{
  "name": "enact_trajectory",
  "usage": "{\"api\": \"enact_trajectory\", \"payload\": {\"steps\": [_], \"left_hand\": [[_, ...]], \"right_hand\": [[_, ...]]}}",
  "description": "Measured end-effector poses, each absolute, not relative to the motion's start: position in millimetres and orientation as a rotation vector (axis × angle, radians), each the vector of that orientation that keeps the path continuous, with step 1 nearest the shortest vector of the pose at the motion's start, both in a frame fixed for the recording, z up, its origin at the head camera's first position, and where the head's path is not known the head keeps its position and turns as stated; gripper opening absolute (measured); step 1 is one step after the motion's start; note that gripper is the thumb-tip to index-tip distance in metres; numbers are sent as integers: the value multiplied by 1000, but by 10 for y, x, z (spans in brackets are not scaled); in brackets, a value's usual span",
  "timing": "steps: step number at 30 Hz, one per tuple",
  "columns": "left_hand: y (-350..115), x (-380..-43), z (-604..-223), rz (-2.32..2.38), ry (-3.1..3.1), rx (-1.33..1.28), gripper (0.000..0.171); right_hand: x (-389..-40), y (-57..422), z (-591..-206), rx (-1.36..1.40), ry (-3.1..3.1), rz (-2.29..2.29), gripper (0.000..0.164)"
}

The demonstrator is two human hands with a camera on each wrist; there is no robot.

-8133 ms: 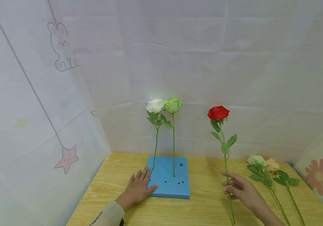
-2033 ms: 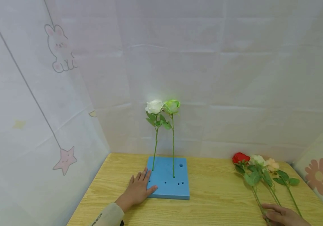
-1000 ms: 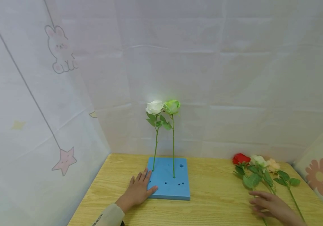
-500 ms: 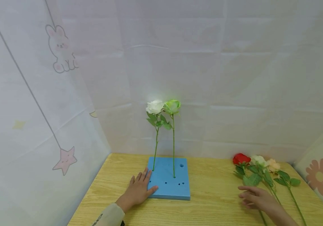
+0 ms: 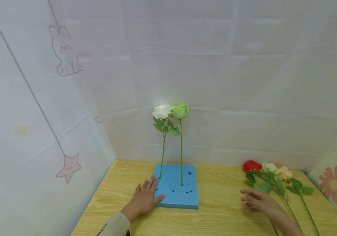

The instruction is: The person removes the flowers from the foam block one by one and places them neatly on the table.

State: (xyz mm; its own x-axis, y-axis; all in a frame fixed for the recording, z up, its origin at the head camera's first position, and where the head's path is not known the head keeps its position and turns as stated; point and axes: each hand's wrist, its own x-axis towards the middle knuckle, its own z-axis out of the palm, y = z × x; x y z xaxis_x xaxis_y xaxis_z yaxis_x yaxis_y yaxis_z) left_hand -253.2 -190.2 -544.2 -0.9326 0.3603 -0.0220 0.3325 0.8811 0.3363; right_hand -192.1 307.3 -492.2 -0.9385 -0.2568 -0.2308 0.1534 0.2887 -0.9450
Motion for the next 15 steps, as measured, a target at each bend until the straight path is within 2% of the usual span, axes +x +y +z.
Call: {"api": "enact_trajectory", "payload": {"steps": [15], "left_hand": [[-1905,-2514,-5428,518,2964,553,91]], "right_hand": [[-2038,2810,-4844,-135,2214,-1725,56]]}}
